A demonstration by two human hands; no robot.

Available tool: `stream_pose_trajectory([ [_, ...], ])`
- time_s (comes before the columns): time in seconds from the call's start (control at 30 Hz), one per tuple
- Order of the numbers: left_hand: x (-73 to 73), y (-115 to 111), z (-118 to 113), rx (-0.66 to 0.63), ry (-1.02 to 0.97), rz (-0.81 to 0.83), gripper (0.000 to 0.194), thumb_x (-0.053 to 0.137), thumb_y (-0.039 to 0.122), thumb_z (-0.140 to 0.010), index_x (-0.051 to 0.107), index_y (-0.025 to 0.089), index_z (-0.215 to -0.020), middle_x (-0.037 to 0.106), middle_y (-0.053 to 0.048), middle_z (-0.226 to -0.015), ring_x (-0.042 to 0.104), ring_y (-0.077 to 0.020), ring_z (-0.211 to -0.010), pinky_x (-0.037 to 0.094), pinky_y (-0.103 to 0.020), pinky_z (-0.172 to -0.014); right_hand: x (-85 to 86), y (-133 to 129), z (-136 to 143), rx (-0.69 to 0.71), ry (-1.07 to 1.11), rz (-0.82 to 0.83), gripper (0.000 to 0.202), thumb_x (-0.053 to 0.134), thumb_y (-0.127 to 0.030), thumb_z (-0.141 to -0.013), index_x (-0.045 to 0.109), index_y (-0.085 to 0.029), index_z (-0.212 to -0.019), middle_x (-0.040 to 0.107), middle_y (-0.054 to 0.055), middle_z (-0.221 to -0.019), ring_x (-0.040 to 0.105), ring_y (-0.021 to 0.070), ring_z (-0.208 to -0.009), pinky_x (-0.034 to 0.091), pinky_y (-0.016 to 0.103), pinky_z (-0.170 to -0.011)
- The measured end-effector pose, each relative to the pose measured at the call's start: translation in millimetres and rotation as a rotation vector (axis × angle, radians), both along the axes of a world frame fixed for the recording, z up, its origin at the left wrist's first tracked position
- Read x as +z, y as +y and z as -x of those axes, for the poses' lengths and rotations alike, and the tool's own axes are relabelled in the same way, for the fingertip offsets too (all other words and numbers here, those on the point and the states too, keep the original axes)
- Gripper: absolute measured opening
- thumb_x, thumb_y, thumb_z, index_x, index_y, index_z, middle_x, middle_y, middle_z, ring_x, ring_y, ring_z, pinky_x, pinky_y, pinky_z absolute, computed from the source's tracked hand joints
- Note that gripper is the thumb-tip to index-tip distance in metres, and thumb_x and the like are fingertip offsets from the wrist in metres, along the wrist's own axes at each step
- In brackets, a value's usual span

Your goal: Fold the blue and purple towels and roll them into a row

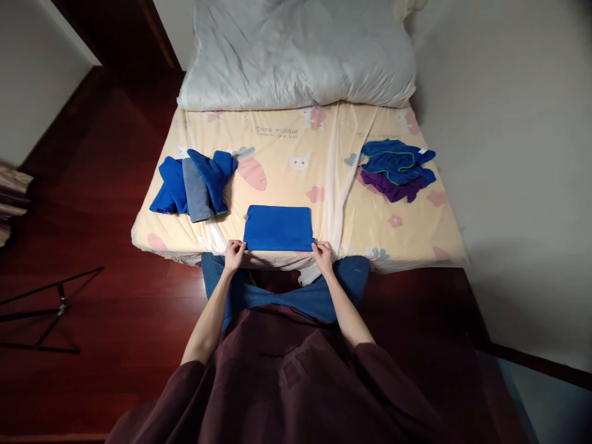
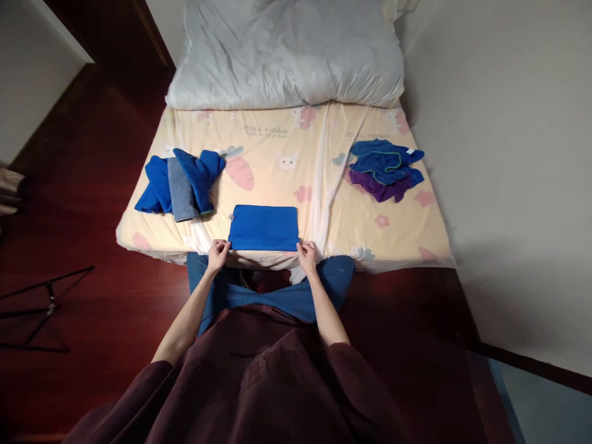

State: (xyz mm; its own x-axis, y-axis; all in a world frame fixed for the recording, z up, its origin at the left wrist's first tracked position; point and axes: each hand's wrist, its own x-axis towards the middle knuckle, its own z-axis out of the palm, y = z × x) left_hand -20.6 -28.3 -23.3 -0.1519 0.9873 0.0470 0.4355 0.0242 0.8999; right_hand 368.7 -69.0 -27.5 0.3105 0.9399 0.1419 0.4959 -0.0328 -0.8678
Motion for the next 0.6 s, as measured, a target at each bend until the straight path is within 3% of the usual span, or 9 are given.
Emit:
stream_pose_trajectory([
  [0.33, 2.9, 0.8, -7.3, 0.067, 0.072, -0.008, 0.034, 0.067, 0.051, -0.092, 0.065, 0.021, -0.075, 0.061, -0.006, -0.089, 0.063, -0.0207, -0.081, 0.057, -0.038, -0.081, 3.6, 5.5, 3.6, -0.066, -0.004, 0.014, 0.048, 0.061, -0.063, -0.090, 0.067, -0.021, -0.069, 0.070, 0.012, -0.088, 0.068, 0.0256, -0.085, 0.059, 0.042, -0.085],
  [0.4, 8.5, -2.8, -10.4, 0.103, 0.103, -0.030, 0.030, 0.066, 0.049, -0.093, 0.066, 0.022, -0.081, 0.062, -0.007, -0.091, 0.063, -0.0215, -0.081, 0.058, -0.039, -0.083, 6.7, 5.3, 4.8, -0.102, 0.018, 0.031, 0.047, 0.059, -0.064, -0.091, 0.070, -0.020, -0.077, 0.072, 0.013, -0.089, 0.069, 0.0265, -0.085, 0.059, 0.044, -0.086],
  [0.47, 16.0, -10.4, -11.9, 0.105, 0.159, -0.099, 0.025, 0.063, 0.045, -0.095, 0.069, 0.021, -0.098, 0.066, -0.011, -0.104, 0.067, -0.0249, -0.095, 0.058, -0.043, -0.093, 12.4, 0.0, 5.8, -0.156, 0.025, 0.012, 0.047, 0.055, -0.061, -0.095, 0.073, -0.017, -0.096, 0.074, 0.015, -0.098, 0.070, 0.0275, -0.091, 0.060, 0.045, -0.089],
  [0.53, 23.7, -20.5, -11.7, -0.013, 0.239, -0.195, 0.030, 0.060, 0.040, -0.099, 0.067, 0.021, -0.121, 0.065, -0.015, -0.128, 0.064, -0.0286, -0.121, 0.052, -0.047, -0.110, 20.2, -10.8, 6.7, -0.149, -0.038, -0.063, 0.046, 0.052, -0.053, -0.099, 0.072, -0.016, -0.119, 0.074, 0.018, -0.117, 0.070, 0.0289, -0.109, 0.058, 0.047, -0.101],
  [0.6, 29.6, -29.7, -11.2, -0.243, 0.329, -0.262, 0.041, 0.055, 0.033, -0.101, 0.061, 0.021, -0.139, 0.057, -0.015, -0.150, 0.051, -0.0296, -0.144, 0.042, -0.051, -0.122, 28.0, -23.4, 8.4, -0.022, -0.158, -0.140, 0.044, 0.051, -0.043, -0.101, 0.068, -0.018, -0.133, 0.069, 0.018, -0.137, 0.064, 0.0284, -0.130, 0.051, 0.049, -0.115],
])
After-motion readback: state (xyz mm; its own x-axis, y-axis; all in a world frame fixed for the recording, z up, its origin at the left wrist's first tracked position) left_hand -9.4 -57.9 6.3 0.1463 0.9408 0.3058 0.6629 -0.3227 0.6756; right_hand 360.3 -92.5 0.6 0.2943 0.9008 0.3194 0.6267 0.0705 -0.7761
